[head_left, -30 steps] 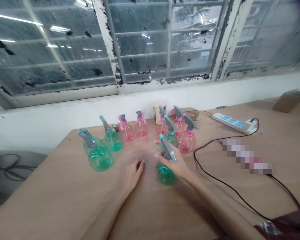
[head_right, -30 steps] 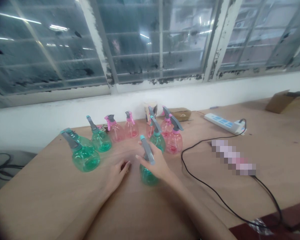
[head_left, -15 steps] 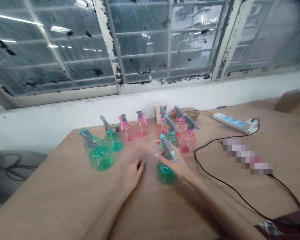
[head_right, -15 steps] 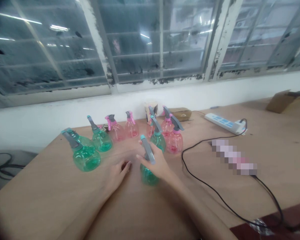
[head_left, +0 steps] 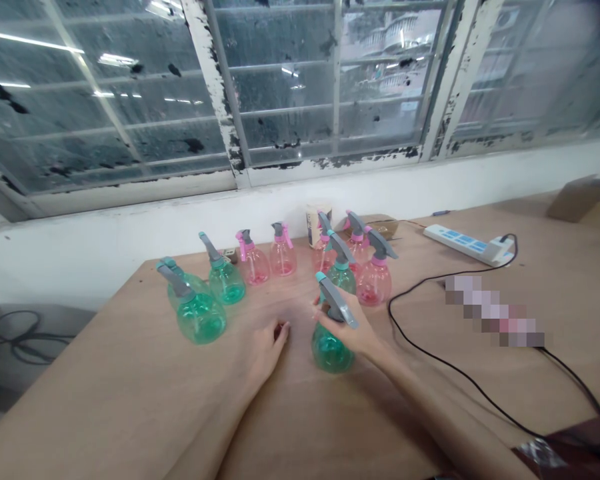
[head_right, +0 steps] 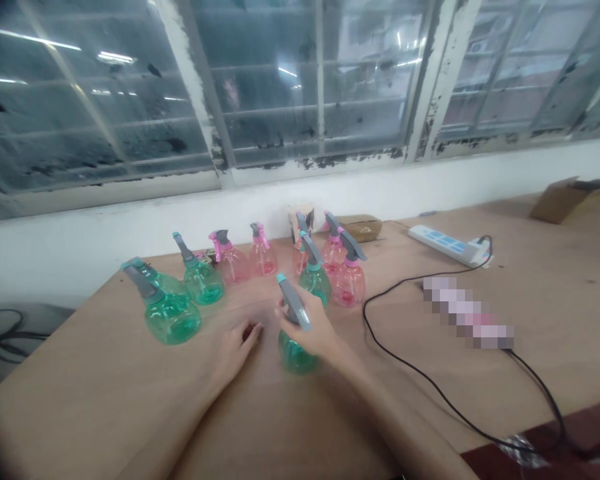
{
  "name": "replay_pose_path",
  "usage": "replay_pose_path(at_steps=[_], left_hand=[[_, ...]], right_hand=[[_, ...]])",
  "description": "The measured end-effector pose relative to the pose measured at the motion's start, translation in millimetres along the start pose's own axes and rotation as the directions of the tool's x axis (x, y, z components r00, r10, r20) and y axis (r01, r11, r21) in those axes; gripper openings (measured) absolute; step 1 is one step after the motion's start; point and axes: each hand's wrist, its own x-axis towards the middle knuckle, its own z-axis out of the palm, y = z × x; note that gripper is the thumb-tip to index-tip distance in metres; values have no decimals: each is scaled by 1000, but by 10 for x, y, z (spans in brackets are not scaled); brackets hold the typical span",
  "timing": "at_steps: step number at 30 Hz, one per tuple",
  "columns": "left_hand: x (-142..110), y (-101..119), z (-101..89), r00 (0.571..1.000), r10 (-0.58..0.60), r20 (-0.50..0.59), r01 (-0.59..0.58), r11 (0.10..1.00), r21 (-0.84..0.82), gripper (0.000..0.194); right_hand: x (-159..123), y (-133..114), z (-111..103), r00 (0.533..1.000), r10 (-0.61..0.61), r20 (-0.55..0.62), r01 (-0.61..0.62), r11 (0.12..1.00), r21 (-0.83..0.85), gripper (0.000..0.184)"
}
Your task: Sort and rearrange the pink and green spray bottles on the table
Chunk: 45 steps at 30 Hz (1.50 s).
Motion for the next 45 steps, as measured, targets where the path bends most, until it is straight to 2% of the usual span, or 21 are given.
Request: replay_pose_path(at_steps=[4, 8, 30, 33, 38, 45], left_hand=[[-5, 19, -6, 1000, 8, -9, -8, 1000, -2, 40], [4, -3, 8, 1000, 19, -14, -18, 1000, 5, 41], [-4, -7, 6, 1000, 23, -10, -22, 1000, 16, 42], [-2, -21, 14, 999, 29, -14, -28, 999, 35, 43], [9, -39, 28, 1000, 9, -16, -8, 999, 51, 43], [2, -6, 22, 1000, 27, -9, -26, 999, 35, 42]], right_hand=[[-7, -7, 12, 1000, 1, -25, -1, 1000, -8, 29], [-37, -29, 10, 999, 37, -5, -37, 999, 10, 37], [-41, 5, 13, 999, 39, 4, -40, 998, 52, 44], [-39, 0, 2, 999, 33, -3, -33, 999, 29, 37], [-35, -34, -11, 1000, 2, -21, -1, 1000, 9, 10], [-12, -41, -1, 1000, -13, 21, 13, 1000, -5, 10]])
